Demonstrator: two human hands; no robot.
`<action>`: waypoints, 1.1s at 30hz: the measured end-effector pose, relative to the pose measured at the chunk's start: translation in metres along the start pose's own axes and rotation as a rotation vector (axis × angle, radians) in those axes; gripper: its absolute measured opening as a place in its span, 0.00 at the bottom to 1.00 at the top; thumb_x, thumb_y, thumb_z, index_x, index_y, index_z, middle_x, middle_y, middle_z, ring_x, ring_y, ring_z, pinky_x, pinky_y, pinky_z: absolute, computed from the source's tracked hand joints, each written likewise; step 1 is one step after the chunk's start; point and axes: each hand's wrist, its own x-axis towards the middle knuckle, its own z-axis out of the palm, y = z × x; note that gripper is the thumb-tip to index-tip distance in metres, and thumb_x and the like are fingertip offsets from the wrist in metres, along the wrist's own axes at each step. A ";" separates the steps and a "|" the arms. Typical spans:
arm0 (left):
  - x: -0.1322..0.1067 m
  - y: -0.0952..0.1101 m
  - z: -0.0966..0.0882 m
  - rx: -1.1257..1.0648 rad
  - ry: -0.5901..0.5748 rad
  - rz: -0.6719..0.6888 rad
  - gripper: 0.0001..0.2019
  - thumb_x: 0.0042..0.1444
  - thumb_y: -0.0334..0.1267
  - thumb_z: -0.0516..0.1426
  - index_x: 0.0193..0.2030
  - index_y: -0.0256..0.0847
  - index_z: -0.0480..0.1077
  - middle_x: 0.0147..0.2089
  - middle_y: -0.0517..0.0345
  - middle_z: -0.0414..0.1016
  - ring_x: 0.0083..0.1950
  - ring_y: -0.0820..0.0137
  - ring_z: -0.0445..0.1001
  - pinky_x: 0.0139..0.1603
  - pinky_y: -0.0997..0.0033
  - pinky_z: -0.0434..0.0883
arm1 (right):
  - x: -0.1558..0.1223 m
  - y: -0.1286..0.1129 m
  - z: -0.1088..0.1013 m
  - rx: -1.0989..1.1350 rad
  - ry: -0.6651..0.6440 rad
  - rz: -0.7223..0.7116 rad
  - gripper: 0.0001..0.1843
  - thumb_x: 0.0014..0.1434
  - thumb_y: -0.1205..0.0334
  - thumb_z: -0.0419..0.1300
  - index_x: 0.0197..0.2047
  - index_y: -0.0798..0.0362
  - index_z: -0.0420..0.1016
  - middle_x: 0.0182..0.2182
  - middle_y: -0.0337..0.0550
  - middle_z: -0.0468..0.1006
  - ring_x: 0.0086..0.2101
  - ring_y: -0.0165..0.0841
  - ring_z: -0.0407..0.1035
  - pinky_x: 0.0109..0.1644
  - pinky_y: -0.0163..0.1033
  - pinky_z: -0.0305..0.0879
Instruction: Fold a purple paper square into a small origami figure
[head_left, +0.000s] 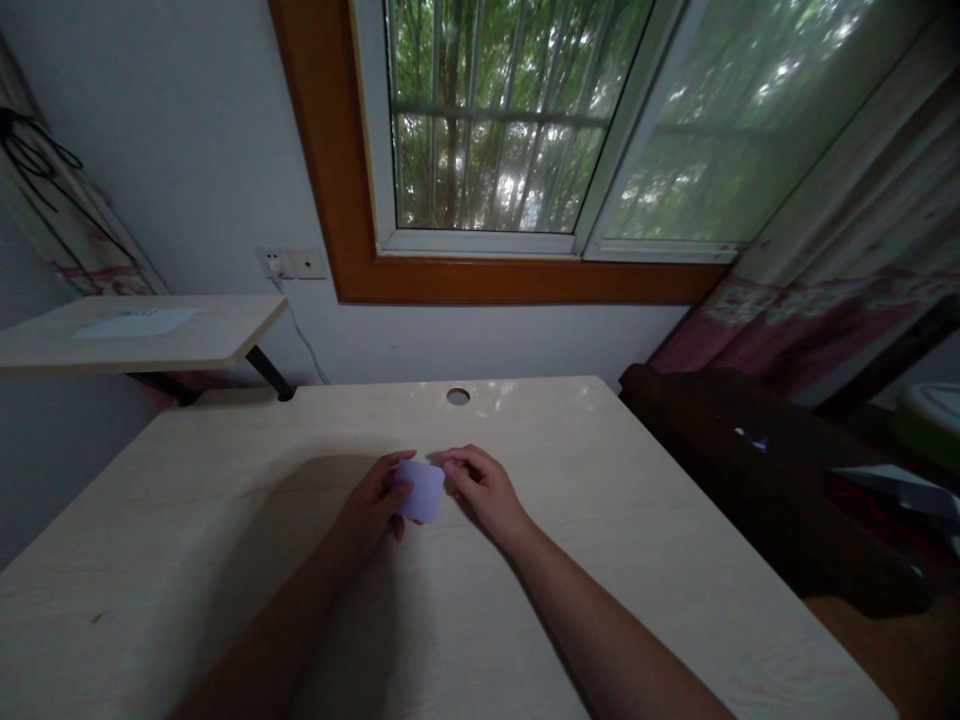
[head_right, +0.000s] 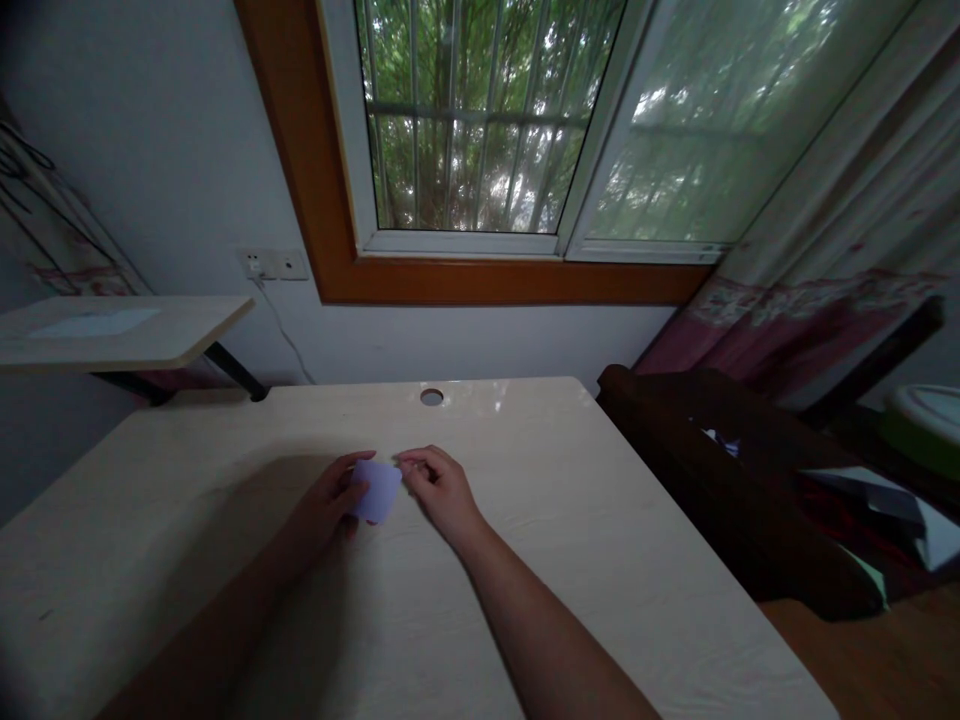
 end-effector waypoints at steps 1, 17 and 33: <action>0.001 -0.001 0.000 0.003 0.012 -0.003 0.27 0.58 0.47 0.57 0.62 0.43 0.58 0.40 0.56 0.72 0.27 0.73 0.75 0.15 0.80 0.67 | 0.000 0.000 0.000 0.005 -0.007 0.006 0.14 0.60 0.52 0.62 0.45 0.50 0.80 0.35 0.43 0.75 0.29 0.29 0.66 0.32 0.34 0.64; 0.006 0.001 0.003 -0.015 0.201 0.070 0.23 0.56 0.44 0.59 0.57 0.42 0.63 0.39 0.58 0.71 0.34 0.70 0.75 0.28 0.72 0.75 | 0.005 0.003 0.001 0.224 0.116 0.145 0.14 0.55 0.55 0.64 0.44 0.52 0.78 0.28 0.38 0.72 0.23 0.26 0.61 0.26 0.32 0.58; 0.009 -0.010 -0.011 0.303 0.272 0.202 0.09 0.53 0.38 0.60 0.41 0.44 0.77 0.41 0.55 0.79 0.42 0.64 0.78 0.46 0.64 0.75 | 0.008 0.001 -0.001 0.302 0.192 0.155 0.14 0.54 0.58 0.65 0.45 0.51 0.77 0.28 0.36 0.71 0.21 0.24 0.59 0.24 0.32 0.56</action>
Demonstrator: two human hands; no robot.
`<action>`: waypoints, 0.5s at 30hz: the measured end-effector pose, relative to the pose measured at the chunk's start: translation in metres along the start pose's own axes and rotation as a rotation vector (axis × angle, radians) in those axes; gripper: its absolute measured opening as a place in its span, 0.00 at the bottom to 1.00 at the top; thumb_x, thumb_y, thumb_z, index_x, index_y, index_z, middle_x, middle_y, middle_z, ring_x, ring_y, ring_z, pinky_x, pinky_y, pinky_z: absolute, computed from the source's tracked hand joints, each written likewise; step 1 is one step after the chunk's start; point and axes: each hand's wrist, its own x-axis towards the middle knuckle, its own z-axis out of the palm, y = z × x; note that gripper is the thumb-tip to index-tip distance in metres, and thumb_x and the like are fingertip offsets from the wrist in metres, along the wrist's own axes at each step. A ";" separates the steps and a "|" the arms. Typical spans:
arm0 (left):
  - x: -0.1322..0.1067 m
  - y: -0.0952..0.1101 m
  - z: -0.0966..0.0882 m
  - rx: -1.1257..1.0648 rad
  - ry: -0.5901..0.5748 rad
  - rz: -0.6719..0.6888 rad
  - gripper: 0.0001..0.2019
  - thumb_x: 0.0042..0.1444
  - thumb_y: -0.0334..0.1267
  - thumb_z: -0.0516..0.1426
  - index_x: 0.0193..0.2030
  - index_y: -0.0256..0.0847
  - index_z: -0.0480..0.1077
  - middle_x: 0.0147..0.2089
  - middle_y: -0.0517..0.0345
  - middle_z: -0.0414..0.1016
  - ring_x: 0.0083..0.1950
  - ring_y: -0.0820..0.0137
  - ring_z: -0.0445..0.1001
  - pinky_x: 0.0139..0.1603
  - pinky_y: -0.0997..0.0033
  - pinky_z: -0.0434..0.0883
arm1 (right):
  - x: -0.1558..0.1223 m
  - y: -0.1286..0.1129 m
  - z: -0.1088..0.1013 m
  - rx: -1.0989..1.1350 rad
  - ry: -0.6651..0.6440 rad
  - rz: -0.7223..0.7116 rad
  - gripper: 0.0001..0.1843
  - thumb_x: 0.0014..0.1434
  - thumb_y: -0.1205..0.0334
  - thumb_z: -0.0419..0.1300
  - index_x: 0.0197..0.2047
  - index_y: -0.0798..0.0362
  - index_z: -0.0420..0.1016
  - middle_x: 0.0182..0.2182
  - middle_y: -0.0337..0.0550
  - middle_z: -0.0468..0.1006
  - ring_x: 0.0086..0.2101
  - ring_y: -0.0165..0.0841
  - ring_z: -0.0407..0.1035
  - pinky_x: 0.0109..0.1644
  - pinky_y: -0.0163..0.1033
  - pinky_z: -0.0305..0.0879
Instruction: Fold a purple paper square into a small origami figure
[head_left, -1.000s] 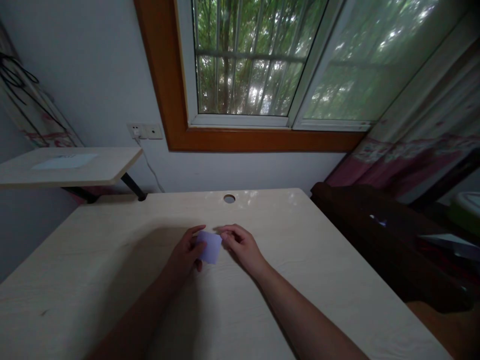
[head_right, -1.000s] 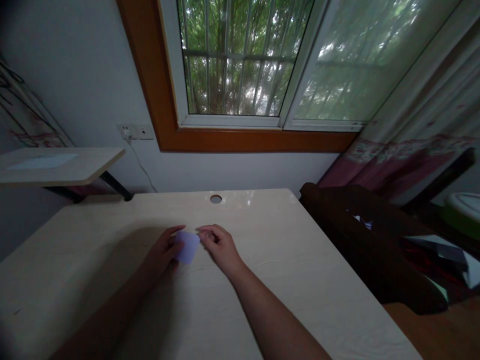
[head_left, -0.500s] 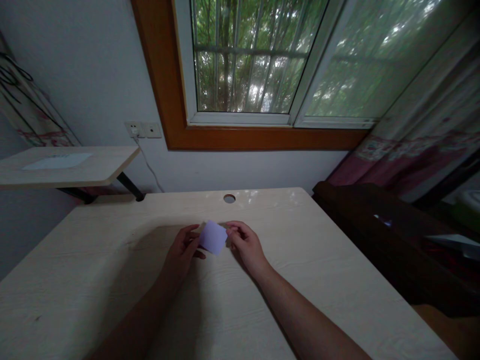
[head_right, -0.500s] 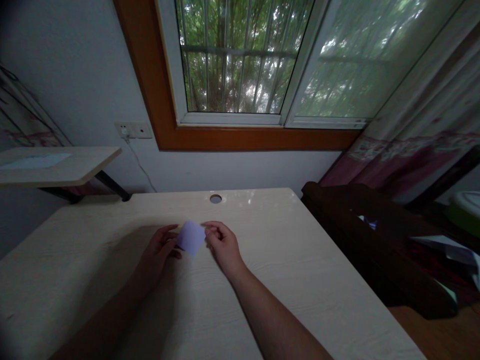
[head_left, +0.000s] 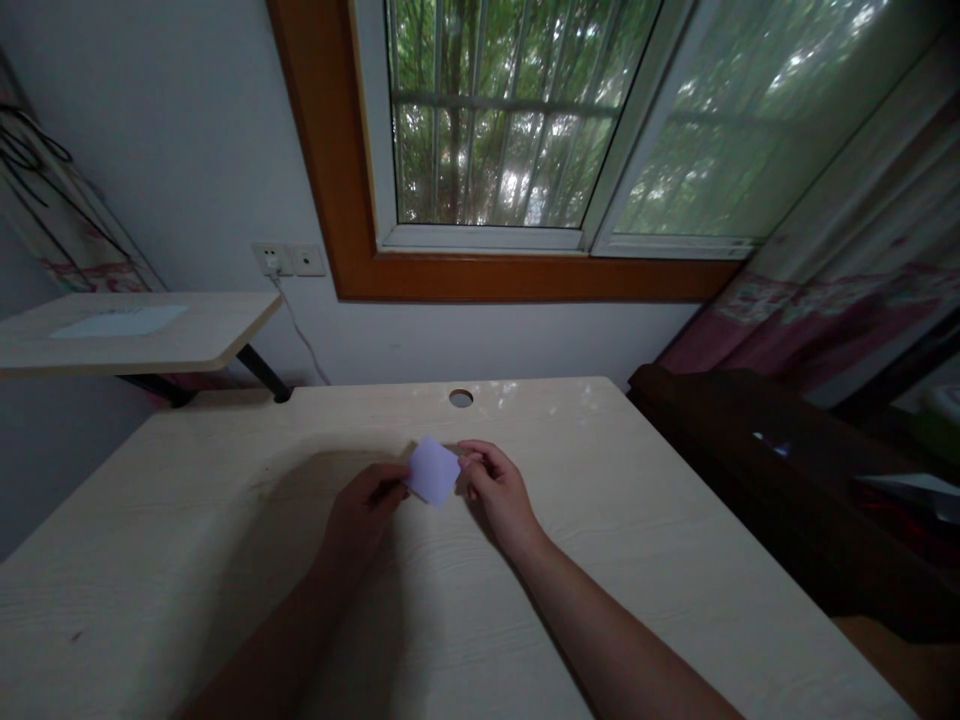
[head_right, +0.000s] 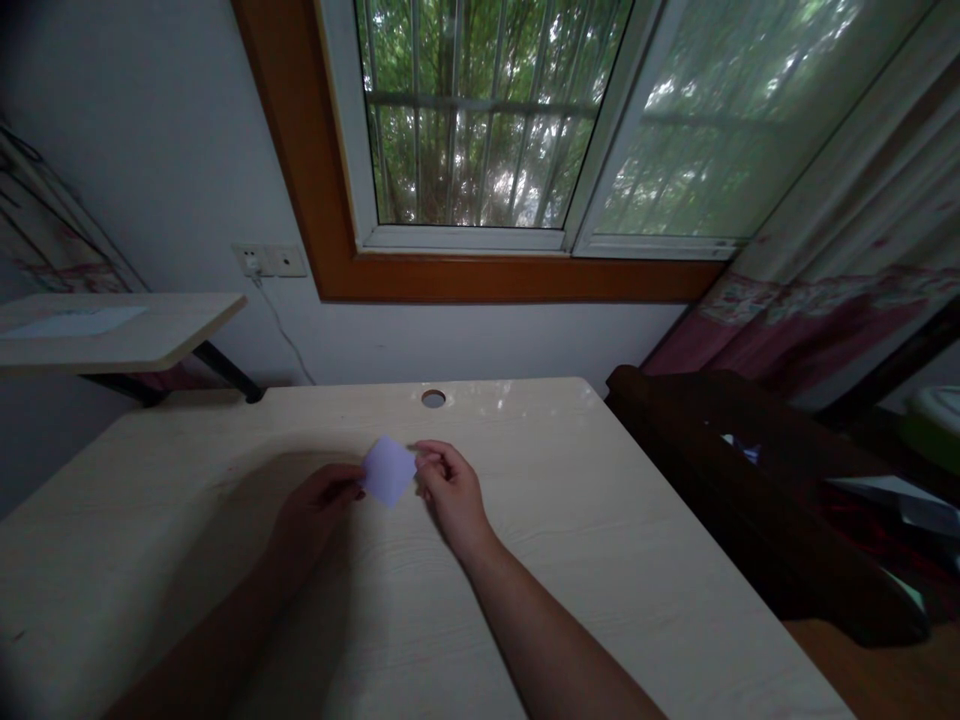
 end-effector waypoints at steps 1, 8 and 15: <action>0.000 -0.001 0.000 0.008 0.006 -0.001 0.09 0.53 0.38 0.61 0.41 0.45 0.77 0.41 0.55 0.79 0.42 0.64 0.78 0.46 0.64 0.75 | 0.000 0.001 0.000 -0.001 -0.003 -0.003 0.14 0.54 0.58 0.65 0.45 0.51 0.77 0.28 0.36 0.71 0.21 0.24 0.60 0.24 0.32 0.56; 0.002 0.002 0.000 -0.062 0.003 -0.036 0.09 0.52 0.41 0.62 0.40 0.44 0.77 0.39 0.56 0.79 0.39 0.65 0.78 0.43 0.66 0.75 | -0.002 -0.003 0.002 -0.003 -0.002 0.007 0.15 0.54 0.56 0.65 0.44 0.51 0.77 0.29 0.37 0.73 0.21 0.24 0.59 0.23 0.32 0.57; 0.003 0.009 -0.001 -0.092 0.020 -0.058 0.10 0.53 0.44 0.63 0.39 0.43 0.76 0.38 0.56 0.78 0.37 0.67 0.77 0.41 0.67 0.75 | -0.005 -0.006 0.003 -0.043 -0.068 -0.022 0.14 0.57 0.58 0.60 0.46 0.50 0.77 0.34 0.40 0.75 0.22 0.25 0.61 0.25 0.32 0.59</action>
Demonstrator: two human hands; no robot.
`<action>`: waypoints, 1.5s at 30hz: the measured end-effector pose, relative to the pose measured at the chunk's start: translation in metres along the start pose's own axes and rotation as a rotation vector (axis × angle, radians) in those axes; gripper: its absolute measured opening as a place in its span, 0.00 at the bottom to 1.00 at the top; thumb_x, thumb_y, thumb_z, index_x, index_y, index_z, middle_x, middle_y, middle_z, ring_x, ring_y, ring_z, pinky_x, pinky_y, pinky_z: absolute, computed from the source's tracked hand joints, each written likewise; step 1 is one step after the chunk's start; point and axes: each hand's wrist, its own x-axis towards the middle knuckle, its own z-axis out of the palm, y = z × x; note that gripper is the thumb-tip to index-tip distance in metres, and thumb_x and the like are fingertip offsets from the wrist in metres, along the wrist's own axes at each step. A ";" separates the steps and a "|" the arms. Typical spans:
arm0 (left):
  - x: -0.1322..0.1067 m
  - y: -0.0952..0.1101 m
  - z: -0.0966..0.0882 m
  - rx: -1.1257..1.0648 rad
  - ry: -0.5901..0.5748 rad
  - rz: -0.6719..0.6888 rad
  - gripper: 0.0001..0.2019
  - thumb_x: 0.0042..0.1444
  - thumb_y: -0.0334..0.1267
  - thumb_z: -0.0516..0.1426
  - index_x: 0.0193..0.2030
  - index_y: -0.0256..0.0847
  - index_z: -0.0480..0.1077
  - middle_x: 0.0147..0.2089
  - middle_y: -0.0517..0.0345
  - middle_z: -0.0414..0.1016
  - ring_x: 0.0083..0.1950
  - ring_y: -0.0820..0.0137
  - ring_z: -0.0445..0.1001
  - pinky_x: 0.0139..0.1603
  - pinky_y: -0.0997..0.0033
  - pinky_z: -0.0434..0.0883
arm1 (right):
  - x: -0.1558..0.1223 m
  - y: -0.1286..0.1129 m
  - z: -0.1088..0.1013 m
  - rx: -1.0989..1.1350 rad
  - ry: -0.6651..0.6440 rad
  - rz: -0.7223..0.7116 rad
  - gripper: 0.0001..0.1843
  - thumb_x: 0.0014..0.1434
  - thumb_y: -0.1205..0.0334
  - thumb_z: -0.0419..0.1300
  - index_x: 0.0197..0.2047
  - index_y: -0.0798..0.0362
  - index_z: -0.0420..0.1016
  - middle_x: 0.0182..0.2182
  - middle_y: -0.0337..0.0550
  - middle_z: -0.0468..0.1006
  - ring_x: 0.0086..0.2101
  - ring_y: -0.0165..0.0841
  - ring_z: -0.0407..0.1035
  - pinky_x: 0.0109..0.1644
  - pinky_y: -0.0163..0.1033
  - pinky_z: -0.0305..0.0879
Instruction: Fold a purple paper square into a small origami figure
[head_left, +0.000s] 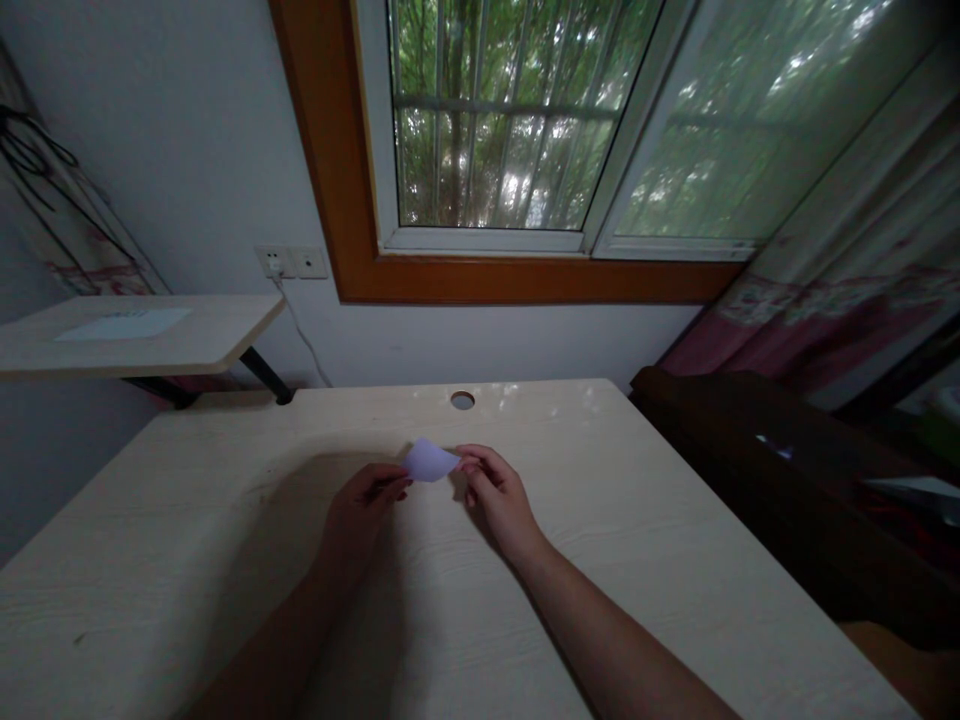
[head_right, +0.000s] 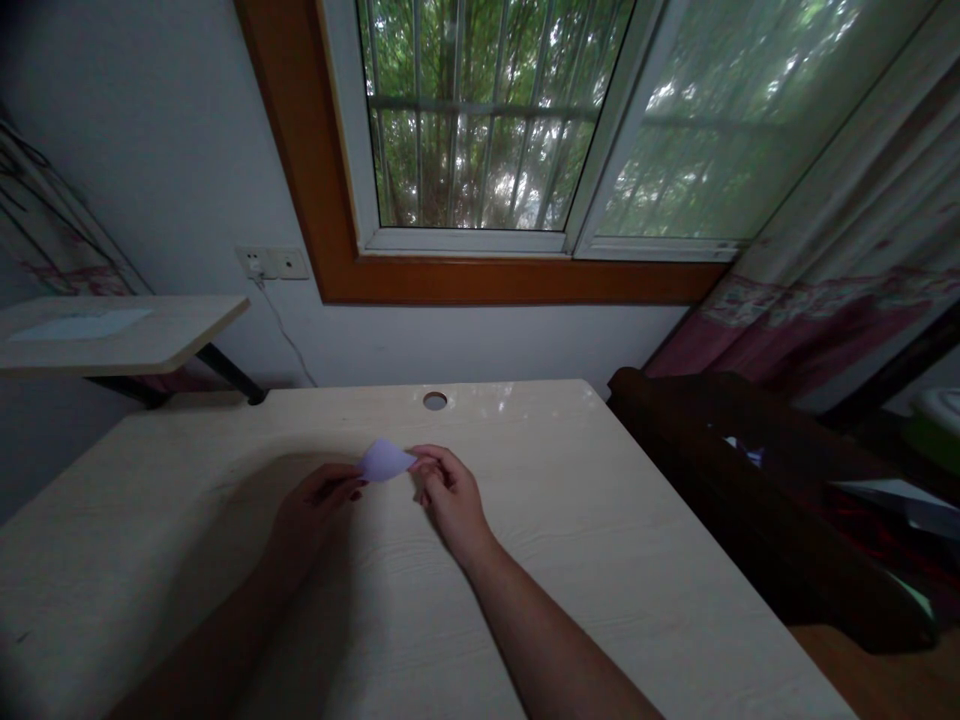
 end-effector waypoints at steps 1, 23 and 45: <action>0.000 0.001 0.000 0.005 0.002 0.007 0.10 0.53 0.44 0.63 0.39 0.42 0.76 0.38 0.56 0.78 0.36 0.67 0.77 0.41 0.67 0.75 | 0.000 0.001 0.000 -0.018 -0.016 -0.003 0.14 0.57 0.59 0.60 0.47 0.49 0.77 0.34 0.39 0.74 0.22 0.25 0.61 0.25 0.32 0.60; -0.002 -0.008 0.003 -0.084 -0.056 0.143 0.08 0.51 0.37 0.66 0.37 0.42 0.74 0.40 0.58 0.73 0.42 0.69 0.74 0.42 0.71 0.75 | 0.002 0.004 -0.003 -0.163 -0.157 -0.220 0.06 0.55 0.57 0.68 0.32 0.50 0.81 0.38 0.44 0.78 0.42 0.36 0.72 0.47 0.39 0.65; -0.005 -0.015 0.006 0.003 -0.096 0.110 0.11 0.53 0.39 0.65 0.41 0.40 0.72 0.39 0.57 0.75 0.38 0.70 0.75 0.40 0.71 0.73 | -0.003 0.011 0.004 -0.008 -0.178 -0.002 0.12 0.56 0.56 0.67 0.35 0.52 0.69 0.24 0.33 0.71 0.25 0.26 0.66 0.30 0.33 0.60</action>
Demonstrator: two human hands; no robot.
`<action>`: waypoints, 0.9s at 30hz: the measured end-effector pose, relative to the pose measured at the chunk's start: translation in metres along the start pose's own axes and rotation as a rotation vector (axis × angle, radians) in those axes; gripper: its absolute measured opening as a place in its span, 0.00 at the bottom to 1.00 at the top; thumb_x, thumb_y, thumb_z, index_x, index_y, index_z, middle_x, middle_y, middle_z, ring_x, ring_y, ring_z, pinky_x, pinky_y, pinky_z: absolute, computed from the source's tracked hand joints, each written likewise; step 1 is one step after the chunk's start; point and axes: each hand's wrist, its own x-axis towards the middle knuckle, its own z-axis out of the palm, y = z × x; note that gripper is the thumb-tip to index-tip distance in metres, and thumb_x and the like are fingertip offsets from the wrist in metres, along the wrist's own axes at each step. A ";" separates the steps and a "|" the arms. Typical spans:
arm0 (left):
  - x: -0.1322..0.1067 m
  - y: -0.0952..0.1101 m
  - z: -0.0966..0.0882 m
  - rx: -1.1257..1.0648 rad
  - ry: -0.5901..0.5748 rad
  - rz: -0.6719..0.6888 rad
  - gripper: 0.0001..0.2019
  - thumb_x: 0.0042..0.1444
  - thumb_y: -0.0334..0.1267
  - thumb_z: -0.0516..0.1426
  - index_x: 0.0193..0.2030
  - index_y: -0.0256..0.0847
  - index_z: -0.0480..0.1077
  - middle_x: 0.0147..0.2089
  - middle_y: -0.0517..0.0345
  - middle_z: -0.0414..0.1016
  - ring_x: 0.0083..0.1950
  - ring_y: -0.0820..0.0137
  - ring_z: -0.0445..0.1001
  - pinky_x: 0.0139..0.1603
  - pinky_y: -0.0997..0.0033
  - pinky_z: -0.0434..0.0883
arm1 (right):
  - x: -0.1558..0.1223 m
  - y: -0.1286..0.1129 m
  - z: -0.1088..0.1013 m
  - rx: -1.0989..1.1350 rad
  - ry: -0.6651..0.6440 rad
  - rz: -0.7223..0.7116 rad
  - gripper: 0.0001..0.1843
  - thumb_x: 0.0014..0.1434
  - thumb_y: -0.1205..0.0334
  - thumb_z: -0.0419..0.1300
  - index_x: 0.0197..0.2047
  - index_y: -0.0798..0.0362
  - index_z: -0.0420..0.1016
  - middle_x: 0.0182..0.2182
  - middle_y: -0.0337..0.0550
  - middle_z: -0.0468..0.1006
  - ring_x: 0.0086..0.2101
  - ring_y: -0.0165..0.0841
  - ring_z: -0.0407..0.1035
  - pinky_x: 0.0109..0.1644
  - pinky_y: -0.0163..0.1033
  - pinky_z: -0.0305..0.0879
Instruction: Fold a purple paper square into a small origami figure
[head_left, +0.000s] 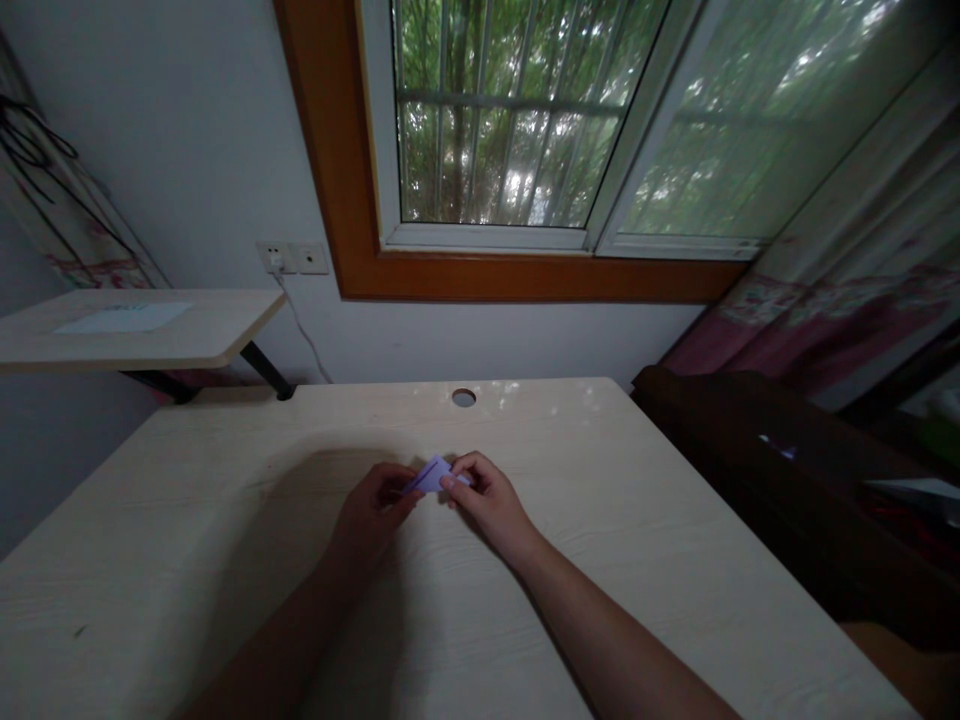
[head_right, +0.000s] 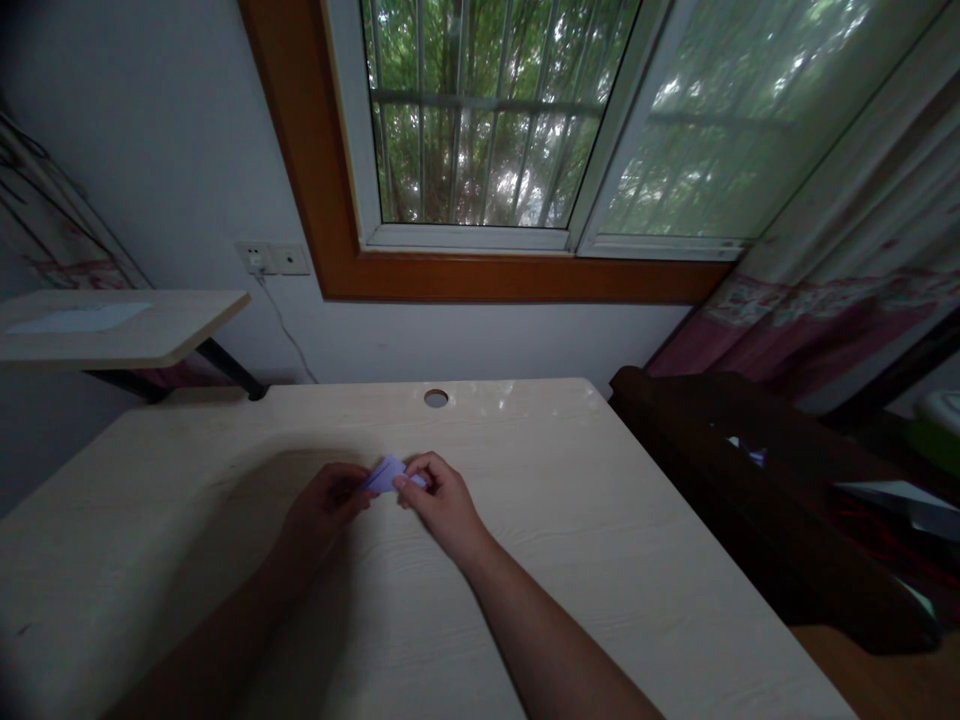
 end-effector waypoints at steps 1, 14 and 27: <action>0.000 0.000 0.000 0.004 -0.001 -0.002 0.11 0.53 0.39 0.65 0.41 0.40 0.72 0.38 0.57 0.75 0.38 0.70 0.75 0.40 0.71 0.73 | 0.000 0.002 0.000 0.014 -0.001 -0.005 0.12 0.56 0.57 0.67 0.38 0.51 0.69 0.26 0.34 0.71 0.26 0.27 0.67 0.30 0.33 0.61; 0.000 0.005 0.002 -0.257 0.081 -0.038 0.17 0.51 0.39 0.66 0.45 0.40 0.67 0.38 0.57 0.78 0.33 0.71 0.77 0.36 0.70 0.75 | 0.000 -0.001 0.000 -0.110 -0.066 0.079 0.14 0.54 0.51 0.67 0.36 0.54 0.77 0.25 0.38 0.76 0.27 0.29 0.69 0.34 0.35 0.63; 0.001 0.009 0.001 -0.300 0.035 -0.086 0.21 0.52 0.41 0.65 0.49 0.40 0.64 0.44 0.50 0.80 0.34 0.71 0.77 0.35 0.70 0.73 | -0.002 -0.001 -0.002 -0.262 -0.123 0.032 0.16 0.57 0.48 0.64 0.31 0.54 0.76 0.24 0.36 0.71 0.25 0.28 0.61 0.30 0.33 0.56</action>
